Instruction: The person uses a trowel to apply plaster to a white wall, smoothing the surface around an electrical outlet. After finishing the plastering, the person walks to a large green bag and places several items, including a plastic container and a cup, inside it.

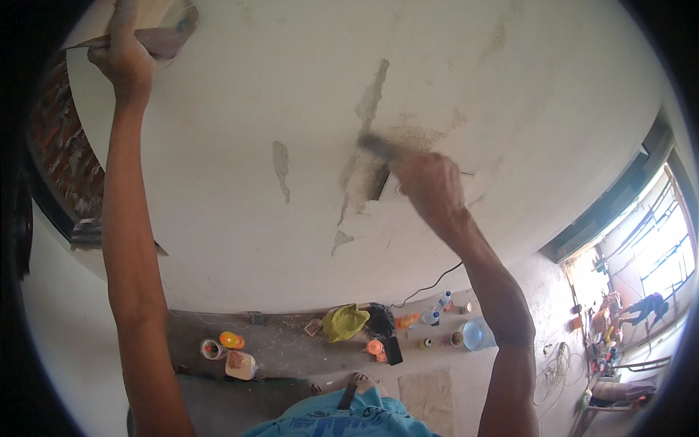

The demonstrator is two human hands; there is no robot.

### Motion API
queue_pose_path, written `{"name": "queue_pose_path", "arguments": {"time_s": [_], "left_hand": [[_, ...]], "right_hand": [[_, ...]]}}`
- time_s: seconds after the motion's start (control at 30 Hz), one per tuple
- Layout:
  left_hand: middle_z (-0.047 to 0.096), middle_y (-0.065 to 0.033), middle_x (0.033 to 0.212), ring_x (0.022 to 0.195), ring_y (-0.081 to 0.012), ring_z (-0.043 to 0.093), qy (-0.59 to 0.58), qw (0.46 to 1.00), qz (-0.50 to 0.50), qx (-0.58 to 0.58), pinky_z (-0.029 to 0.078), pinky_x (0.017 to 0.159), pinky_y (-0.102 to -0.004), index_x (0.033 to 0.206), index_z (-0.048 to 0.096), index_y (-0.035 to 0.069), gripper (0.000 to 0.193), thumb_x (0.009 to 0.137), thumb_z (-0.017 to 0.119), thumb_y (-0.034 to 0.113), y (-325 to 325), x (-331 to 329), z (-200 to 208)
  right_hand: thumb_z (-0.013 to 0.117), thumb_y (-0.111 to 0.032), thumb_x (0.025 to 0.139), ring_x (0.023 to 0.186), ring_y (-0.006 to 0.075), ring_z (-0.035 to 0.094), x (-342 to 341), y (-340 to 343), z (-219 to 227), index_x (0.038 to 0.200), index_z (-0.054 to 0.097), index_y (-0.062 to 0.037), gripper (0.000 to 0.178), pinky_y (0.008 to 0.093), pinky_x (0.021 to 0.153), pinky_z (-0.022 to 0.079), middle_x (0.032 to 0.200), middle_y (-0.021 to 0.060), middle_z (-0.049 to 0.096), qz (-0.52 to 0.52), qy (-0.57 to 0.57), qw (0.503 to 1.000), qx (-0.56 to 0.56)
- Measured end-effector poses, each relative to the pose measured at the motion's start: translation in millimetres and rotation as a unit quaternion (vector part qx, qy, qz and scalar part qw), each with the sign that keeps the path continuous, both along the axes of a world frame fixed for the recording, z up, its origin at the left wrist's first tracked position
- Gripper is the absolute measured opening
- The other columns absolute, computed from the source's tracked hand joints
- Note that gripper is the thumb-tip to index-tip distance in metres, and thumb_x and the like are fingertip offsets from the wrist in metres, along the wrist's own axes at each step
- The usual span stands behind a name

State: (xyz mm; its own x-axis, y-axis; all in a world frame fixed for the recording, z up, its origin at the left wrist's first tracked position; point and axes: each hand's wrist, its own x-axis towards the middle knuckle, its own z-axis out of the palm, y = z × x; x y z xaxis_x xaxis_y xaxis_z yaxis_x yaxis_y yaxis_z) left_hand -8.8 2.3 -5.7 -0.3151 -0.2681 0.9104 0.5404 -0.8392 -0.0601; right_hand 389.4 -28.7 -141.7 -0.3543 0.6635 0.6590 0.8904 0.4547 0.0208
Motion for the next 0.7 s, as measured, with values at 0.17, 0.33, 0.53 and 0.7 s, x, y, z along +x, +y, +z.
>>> {"name": "queue_pose_path", "arguments": {"time_s": [0.17,0.33,0.53,0.7], "left_hand": [[0.057,-0.0241,0.135,0.127,-0.0305,0.054,0.009,0.991,0.136,0.009,0.041,0.108,-0.0392,0.132,0.054,-0.01,0.047,0.102,0.052,0.026,14.1,-13.5,-2.9],[0.057,-0.024,0.136,0.128,-0.0301,0.054,-0.01,0.997,0.077,0.001,0.041,0.109,-0.0399,0.131,0.055,-0.01,0.046,0.102,0.051,0.024,15.5,-14.9,-4.1],[0.063,-0.0207,0.124,0.115,-0.0264,0.061,0.072,0.996,0.014,-0.047,0.046,0.101,-0.0371,0.124,0.059,-0.011,0.042,0.101,0.054,0.024,-2.0,-23.1,0.9],[0.066,-0.0162,0.112,0.102,-0.0214,0.063,-0.027,0.999,-0.004,0.047,0.048,0.093,-0.0356,0.116,0.063,-0.009,0.04,0.101,0.055,0.027,14.1,-0.3,2.5]], "right_hand": [[0.064,-0.014,0.088,0.05,0.0266,0.063,-1.8,4.2,33.9,0.09,0.069,-0.0034,0.012,0.0368,0.048,0.05,0.059,0.0149,0.061,-0.02,0.063,0.996,0.054],[0.063,-0.009,0.088,0.046,0.0243,0.061,-0.9,-5.4,12.2,0.08,0.065,0.0003,0.013,0.0356,0.046,0.05,0.054,0.0147,0.058,0.011,-0.048,0.998,0.027],[0.062,-0.012,0.089,0.05,0.0269,0.063,-4.8,-4.1,31.9,0.083,0.065,-0.0004,0.014,0.0375,0.051,0.053,0.06,0.0141,0.062,-0.029,0.045,0.999,0.007],[0.064,-0.015,0.088,0.063,0.0291,0.067,-1.5,-5.4,-5.7,0.087,0.066,-0.0033,0.012,0.0422,0.06,0.056,0.071,0.0133,0.066,-0.036,-0.112,0.992,-0.051]]}}
